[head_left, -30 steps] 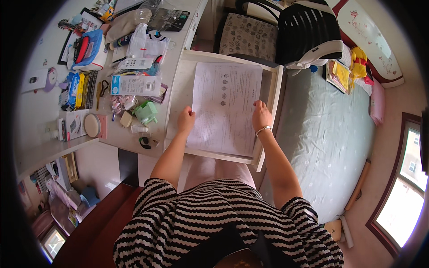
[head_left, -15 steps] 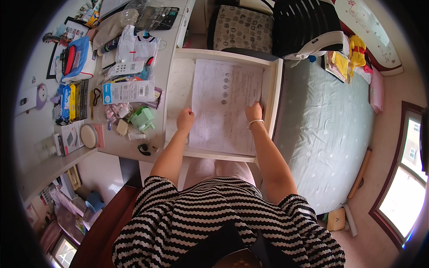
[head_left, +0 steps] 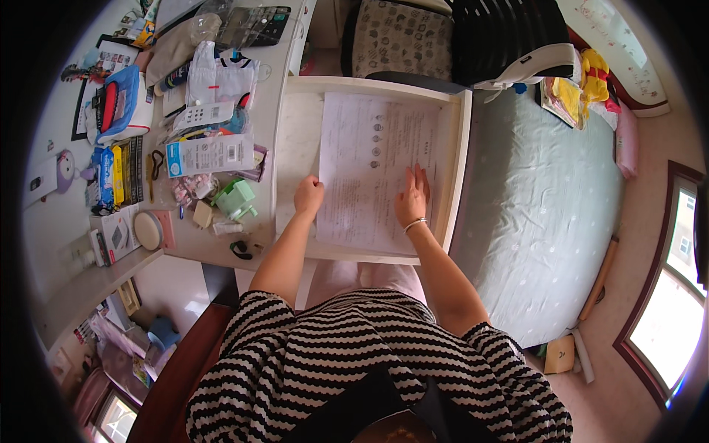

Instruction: The person opens a desk drawer and places various items inside, including documents, a calculator, a small cloth bag, a container of colored pencils, and several packaged items, before closing the drawer partially.

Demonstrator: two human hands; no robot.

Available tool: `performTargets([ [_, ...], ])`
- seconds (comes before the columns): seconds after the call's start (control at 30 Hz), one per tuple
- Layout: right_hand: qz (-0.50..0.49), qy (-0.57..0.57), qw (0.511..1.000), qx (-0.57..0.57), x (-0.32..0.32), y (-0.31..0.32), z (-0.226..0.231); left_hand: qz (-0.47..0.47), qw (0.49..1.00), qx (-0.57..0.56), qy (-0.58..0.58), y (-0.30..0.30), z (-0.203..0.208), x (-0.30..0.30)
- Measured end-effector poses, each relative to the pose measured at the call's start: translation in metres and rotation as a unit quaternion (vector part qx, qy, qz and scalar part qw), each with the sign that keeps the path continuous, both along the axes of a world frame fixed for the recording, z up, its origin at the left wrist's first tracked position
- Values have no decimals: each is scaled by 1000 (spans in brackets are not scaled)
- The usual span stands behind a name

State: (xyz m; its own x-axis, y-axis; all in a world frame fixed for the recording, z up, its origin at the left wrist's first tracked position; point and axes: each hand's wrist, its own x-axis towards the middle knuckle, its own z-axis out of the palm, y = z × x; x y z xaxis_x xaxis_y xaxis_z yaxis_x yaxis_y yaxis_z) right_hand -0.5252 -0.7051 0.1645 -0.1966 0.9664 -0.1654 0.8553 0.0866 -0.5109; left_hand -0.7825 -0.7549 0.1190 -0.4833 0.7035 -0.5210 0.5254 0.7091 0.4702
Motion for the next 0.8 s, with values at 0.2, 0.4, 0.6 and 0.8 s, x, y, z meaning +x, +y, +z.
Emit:
performTargets([
  [0.2,22,18,1000,-10,8,-3,-25,5,1000,-4,-23,1,4,-3],
  [0.4,101,97,943,-302,22,-7,-1,20,999,-20,-38,0,-5,-7],
  [0.6,234,-13,901,-366,47,-46,-7,52,996,-4,-77,0,-15,-8],
  [0.8,240,-161,878,-381,30,-42,11,24,999,20,-26,3,1,-6],
])
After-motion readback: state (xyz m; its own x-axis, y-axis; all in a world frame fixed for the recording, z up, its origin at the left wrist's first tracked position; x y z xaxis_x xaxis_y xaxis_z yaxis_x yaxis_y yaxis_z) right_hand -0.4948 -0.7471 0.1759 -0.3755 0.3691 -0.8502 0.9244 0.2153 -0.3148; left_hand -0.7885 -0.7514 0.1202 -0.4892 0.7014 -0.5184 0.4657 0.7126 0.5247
